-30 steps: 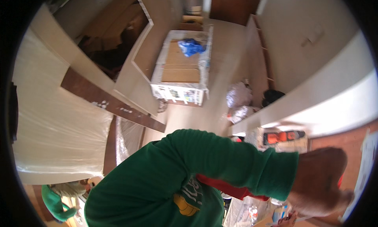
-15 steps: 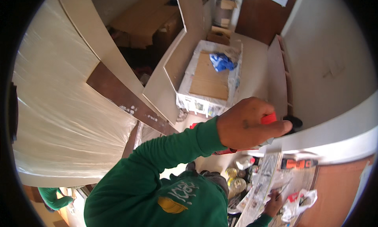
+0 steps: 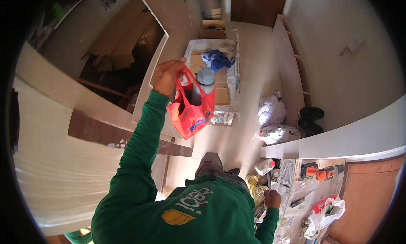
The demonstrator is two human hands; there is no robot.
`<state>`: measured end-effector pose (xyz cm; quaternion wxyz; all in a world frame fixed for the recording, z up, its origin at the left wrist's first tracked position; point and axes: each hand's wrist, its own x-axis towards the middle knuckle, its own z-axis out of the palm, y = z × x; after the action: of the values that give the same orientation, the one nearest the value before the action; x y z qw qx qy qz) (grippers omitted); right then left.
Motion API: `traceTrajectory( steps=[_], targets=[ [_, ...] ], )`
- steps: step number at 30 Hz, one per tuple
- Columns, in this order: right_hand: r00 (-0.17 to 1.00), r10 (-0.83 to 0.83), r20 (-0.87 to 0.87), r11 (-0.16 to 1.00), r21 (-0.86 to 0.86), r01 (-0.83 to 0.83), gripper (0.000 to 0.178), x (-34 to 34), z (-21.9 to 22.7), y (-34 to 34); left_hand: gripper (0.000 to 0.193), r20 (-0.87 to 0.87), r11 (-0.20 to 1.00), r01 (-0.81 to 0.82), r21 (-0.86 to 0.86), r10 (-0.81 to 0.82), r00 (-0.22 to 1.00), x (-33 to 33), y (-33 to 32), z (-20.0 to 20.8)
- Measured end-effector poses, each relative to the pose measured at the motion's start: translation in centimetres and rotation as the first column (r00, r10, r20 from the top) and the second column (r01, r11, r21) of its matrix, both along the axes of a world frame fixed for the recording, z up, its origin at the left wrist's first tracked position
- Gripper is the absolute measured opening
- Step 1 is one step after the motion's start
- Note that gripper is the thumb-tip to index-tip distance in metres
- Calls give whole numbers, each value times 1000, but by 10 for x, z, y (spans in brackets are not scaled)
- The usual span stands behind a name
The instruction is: The person installs wooden panels on a wall using a metal pry bar to adjust the fit and a hammer to secure them. They also move a red bag and a water bottle to clear the workspace and retrieve tools from a box.
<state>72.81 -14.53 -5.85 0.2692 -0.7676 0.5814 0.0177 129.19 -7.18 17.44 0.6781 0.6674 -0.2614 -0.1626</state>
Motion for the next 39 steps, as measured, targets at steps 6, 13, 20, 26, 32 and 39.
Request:
traceTrajectory(
  steps=[6,13,20,26,32,39],
  targets=[
    [991,-107,-75,990,82,113,40,-11,-27,-17,29,-6,989,-144,-22,144,990,85,-37,-62],
    [942,-329,-61,921,198,334,39,-5,-70,-19,24,-178,983,-126,-132,102,979,178,-84,-117],
    [893,-446,58,844,359,399,38,-3,-113,-19,21,-63,974,-211,-78,207,976,218,-115,-135],
    [835,-548,42,770,416,484,24,62,-73,-50,26,-142,974,-222,-41,214,966,218,-84,-171],
    [788,-615,15,702,464,539,27,75,-75,-67,27,85,986,-120,117,110,990,225,-69,-186],
    [785,-613,-87,654,502,566,28,93,-84,-28,27,-29,987,-157,43,158,987,227,-51,-189]
  ],
)
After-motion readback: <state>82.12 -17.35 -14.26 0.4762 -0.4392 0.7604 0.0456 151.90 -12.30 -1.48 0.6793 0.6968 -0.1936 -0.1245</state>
